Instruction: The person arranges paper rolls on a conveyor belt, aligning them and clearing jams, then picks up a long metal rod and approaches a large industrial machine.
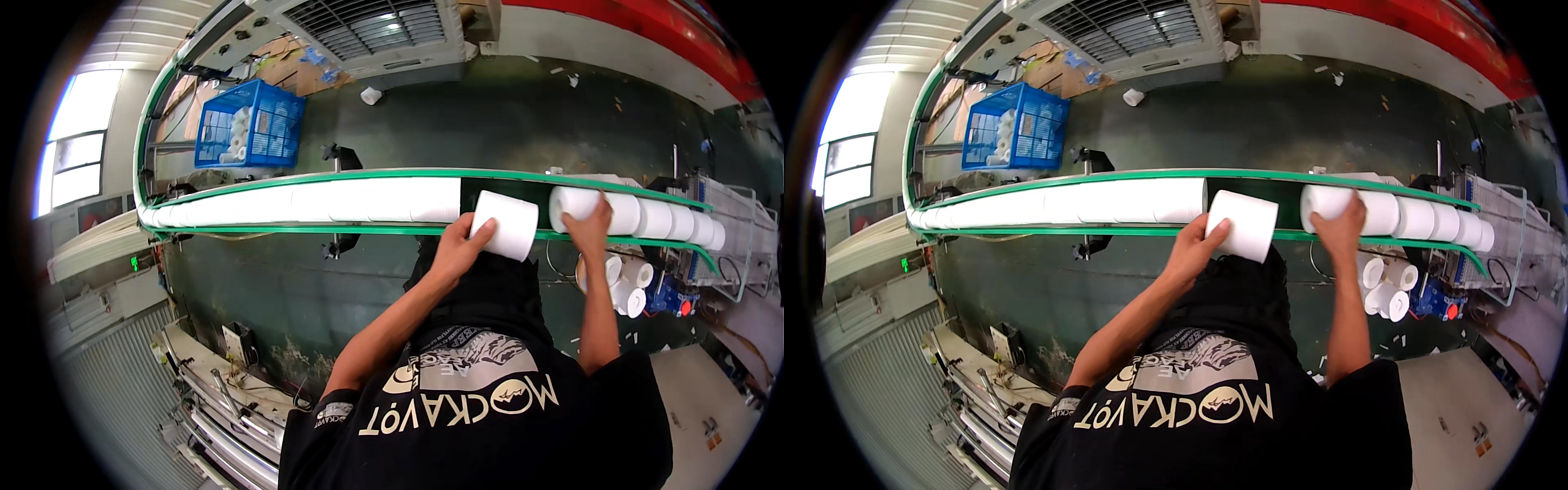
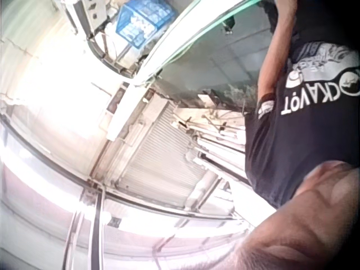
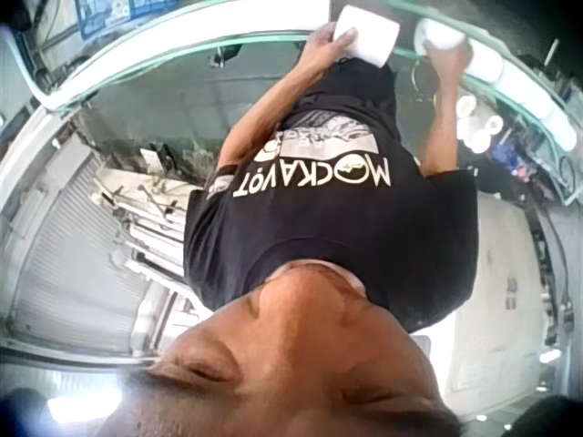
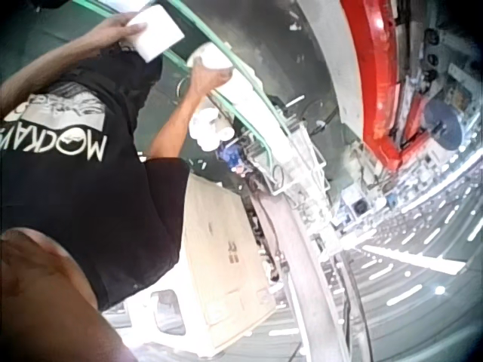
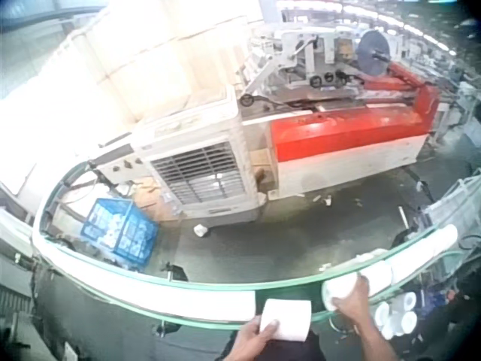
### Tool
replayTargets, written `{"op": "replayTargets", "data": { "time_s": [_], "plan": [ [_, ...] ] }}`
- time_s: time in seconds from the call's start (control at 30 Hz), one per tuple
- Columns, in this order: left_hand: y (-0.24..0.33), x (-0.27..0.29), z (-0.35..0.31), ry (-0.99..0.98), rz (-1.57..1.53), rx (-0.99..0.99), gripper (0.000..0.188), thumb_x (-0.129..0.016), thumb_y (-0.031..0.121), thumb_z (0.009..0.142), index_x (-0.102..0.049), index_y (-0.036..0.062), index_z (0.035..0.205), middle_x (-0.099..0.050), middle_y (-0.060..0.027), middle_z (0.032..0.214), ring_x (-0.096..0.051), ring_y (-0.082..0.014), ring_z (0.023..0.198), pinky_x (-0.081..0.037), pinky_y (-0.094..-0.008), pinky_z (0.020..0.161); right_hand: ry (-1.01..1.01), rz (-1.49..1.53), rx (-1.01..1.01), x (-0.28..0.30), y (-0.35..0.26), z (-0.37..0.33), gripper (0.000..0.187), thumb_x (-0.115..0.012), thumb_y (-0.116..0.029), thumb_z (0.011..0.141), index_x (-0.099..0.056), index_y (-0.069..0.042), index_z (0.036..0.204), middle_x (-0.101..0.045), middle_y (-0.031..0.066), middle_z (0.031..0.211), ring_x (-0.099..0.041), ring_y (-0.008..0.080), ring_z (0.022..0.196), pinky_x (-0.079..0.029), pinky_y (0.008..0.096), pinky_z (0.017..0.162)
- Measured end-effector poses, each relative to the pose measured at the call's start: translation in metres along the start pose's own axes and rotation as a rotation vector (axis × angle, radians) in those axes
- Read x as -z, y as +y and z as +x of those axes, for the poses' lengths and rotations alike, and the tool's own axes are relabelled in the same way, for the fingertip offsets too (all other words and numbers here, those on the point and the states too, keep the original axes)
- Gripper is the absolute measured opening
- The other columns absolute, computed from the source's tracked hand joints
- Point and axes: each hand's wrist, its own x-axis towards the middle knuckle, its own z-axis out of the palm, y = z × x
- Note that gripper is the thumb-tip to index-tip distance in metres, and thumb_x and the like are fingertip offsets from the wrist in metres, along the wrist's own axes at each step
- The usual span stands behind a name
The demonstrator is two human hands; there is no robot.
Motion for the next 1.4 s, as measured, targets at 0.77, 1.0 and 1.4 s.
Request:
{"op": "replayTargets", "data": {
  "time_s": [0.77,1.0,1.4],
  "plan": [
    [0.071,-0.012,-0.031,-0.162,-0.101,-0.407,0.071,-0.069,0.021,0.095,-0.030,0.0048,0.152,-0.043,-0.0202,0.148,-0.045,-0.0334,0.135,-0.045,-0.0457,0.107,-0.499,1.542,-0.013,0.099,-0.136,-0.035,0.097,-0.078,-0.027,0.072,-0.031,0.003,0.152,-0.045,0.0182,0.142,-0.045,0.0290,0.134,-0.033,0.0403,0.115],
    [-0.016,0.028,0.023,0.376,1.120,-0.515,0.063,-0.080,0.019,0.079,-0.049,-0.0018,0.130,-0.054,-0.0243,0.126,-0.049,-0.0417,0.118,-0.042,-0.0447,0.101,-0.429,1.516,-0.059,0.079,-0.111,-0.024,0.084,-0.069,-0.027,0.079,-0.036,0.003,0.149,-0.049,0.0169,0.144,-0.049,0.0280,0.135,-0.036,0.0409,0.116],
    [-0.019,0.125,0.027,0.599,1.222,-0.172,0.077,-0.067,0.001,0.071,-0.035,-0.0064,0.140,-0.061,-0.0260,0.121,-0.060,-0.0401,0.111,-0.039,-0.0489,0.096,-0.515,1.537,-0.108,0.062,-0.105,-0.036,0.082,-0.068,-0.023,0.079,-0.037,0.000,0.151,-0.046,0.0177,0.146,-0.047,0.0299,0.136,-0.037,0.0430,0.116]
  ]
}}
